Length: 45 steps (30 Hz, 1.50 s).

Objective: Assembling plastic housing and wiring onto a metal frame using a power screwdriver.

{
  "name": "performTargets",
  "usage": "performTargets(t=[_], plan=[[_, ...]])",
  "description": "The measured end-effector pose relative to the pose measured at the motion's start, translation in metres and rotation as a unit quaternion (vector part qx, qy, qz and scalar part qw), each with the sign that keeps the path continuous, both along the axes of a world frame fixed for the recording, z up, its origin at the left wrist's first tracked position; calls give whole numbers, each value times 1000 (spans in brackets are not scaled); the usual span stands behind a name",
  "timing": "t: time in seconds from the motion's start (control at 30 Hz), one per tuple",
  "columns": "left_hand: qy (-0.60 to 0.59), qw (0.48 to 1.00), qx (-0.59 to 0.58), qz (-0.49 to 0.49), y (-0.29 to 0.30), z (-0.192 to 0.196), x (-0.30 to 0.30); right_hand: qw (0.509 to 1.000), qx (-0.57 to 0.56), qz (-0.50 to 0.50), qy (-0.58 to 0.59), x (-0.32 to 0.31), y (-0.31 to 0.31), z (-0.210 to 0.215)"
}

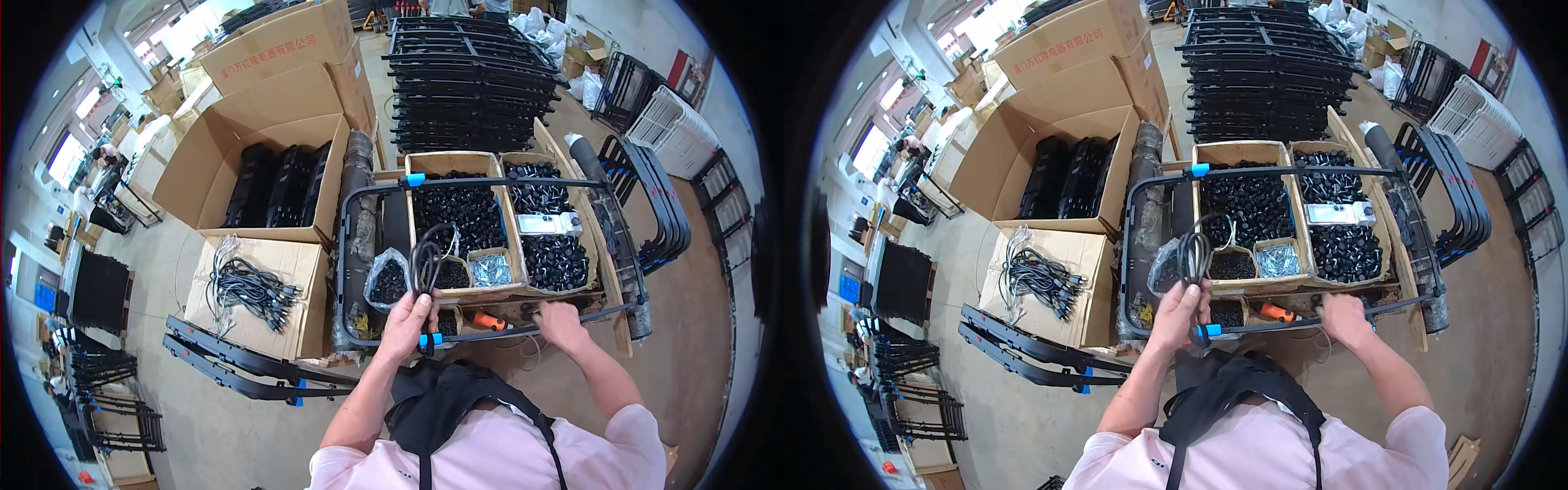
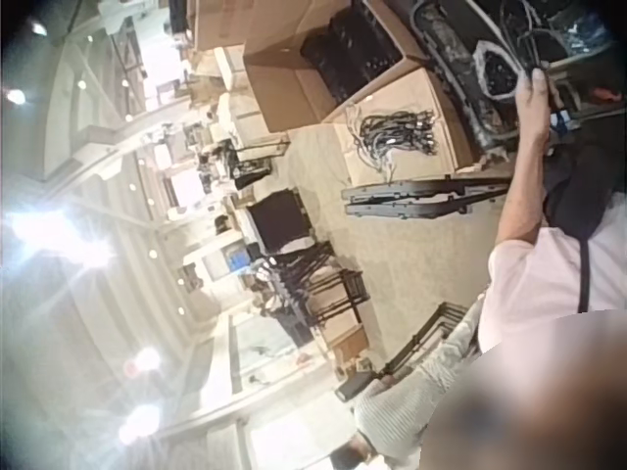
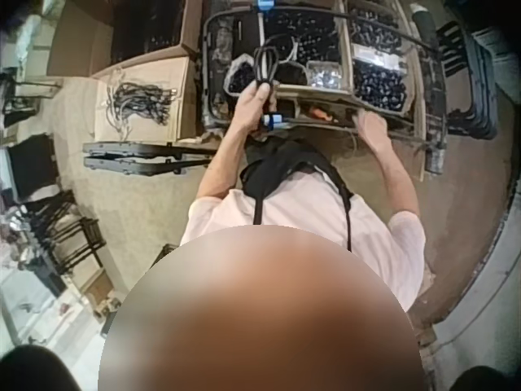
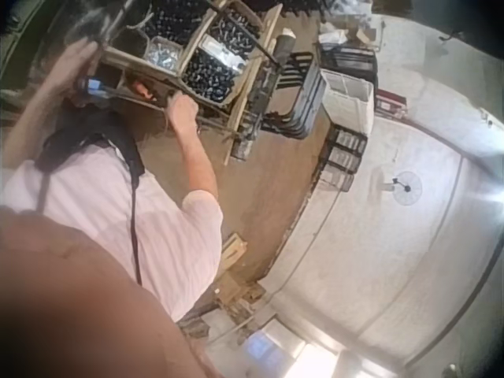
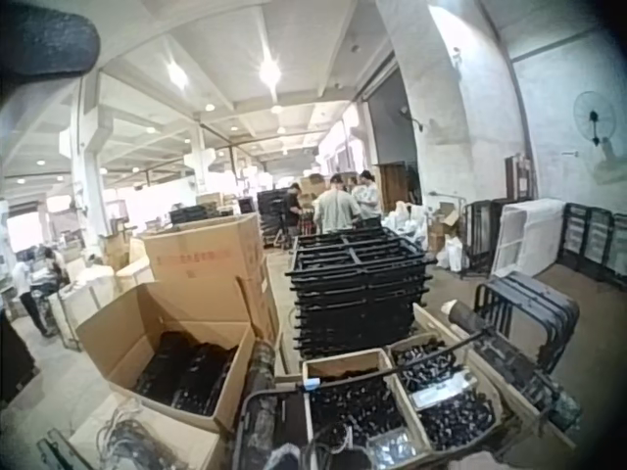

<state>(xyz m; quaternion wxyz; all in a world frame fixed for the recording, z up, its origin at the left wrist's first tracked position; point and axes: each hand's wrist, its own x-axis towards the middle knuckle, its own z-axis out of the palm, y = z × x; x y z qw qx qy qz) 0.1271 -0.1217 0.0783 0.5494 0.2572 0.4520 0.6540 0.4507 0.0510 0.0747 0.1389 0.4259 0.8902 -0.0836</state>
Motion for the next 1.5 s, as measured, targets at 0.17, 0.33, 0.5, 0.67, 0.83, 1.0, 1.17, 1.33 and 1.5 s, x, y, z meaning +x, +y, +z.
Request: performTargets(t=[0.17,0.33,0.5,0.67,0.83,1.0,1.17,1.33,1.5], plan=[[84,991,-29,-105,21,2,26,760,-419,-194,457,-116,16,34],[59,983,-113,-131,52,-24,47,614,-474,-138,616,-180,55,47],[0,988,-86,-126,72,-19,69,504,-548,-281,605,-222,71,61],[-66,979,-122,-146,68,3,73,507,-480,-373,611,-220,127,51],[-120,979,-112,-122,55,2,89,474,-472,-401,626,-209,152,43],[-98,979,-140,-111,35,21,105,474,-469,-394,633,-197,170,38],[-63,982,-153,-87,13,32,120,472,-470,-372,647,-197,184,56],[-19,984,-177,-21,-5,32,138,504,-465,-338,644,-208,185,70],[244,942,-229,3,-19,26,152,546,-483,-283,624,-214,172,63]])
